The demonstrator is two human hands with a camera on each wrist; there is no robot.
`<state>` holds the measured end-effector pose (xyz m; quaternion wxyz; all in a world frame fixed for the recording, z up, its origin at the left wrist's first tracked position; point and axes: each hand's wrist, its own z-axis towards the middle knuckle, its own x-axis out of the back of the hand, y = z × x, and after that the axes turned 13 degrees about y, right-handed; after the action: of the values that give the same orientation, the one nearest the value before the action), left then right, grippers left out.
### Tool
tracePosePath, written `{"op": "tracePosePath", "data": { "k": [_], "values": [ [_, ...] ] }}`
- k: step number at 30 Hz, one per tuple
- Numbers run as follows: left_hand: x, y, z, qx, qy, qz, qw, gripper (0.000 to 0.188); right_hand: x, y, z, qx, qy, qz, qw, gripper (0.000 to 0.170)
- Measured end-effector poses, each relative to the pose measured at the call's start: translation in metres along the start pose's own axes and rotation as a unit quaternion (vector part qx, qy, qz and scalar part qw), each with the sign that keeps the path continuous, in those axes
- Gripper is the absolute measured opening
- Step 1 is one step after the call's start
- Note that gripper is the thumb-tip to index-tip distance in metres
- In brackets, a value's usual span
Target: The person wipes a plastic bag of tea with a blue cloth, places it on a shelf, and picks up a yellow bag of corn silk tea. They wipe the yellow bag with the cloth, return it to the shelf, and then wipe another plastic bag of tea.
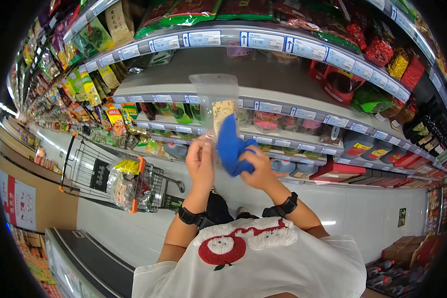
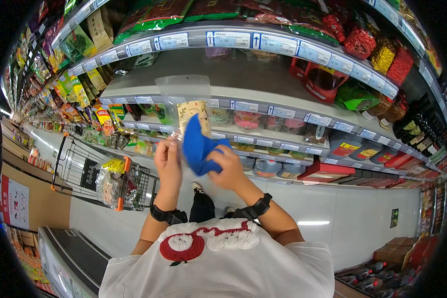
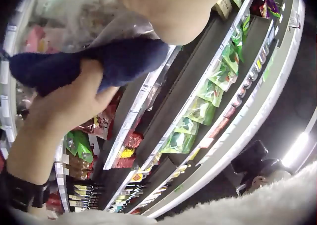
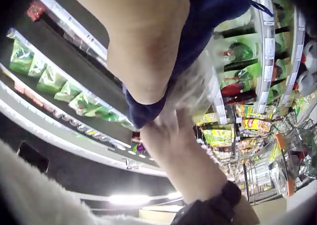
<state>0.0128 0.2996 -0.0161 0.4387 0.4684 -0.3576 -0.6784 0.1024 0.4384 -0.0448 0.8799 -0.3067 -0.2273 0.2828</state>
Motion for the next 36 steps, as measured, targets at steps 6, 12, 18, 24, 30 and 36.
{"op": "tracePosePath", "data": {
  "k": [6,12,18,24,30,36],
  "values": [
    [0.009,0.023,0.012,0.064,-0.038,-0.201,0.977,0.014,0.008,0.06,-0.008,-0.493,0.109,0.365,0.782,0.03],
    [0.003,0.011,0.006,0.177,-0.032,-0.237,0.955,0.014,0.022,0.032,0.003,-0.485,0.06,0.551,0.676,0.042],
    [0.012,-0.002,0.012,0.129,-0.039,-0.108,0.985,0.014,0.04,0.006,0.02,-0.461,0.008,0.453,0.763,0.051],
    [0.018,-0.02,0.017,0.057,-0.072,0.067,0.994,0.012,0.044,-0.003,0.025,-0.448,0.022,0.439,0.779,0.042],
    [0.004,-0.004,0.004,-0.031,-0.055,0.282,0.957,0.057,0.042,-0.017,0.026,-0.336,0.029,0.296,0.894,0.035],
    [-0.006,0.01,-0.01,-0.015,-0.123,0.273,0.954,0.09,0.042,-0.031,0.026,-0.275,-0.022,0.217,0.936,0.03]
  ]
}}
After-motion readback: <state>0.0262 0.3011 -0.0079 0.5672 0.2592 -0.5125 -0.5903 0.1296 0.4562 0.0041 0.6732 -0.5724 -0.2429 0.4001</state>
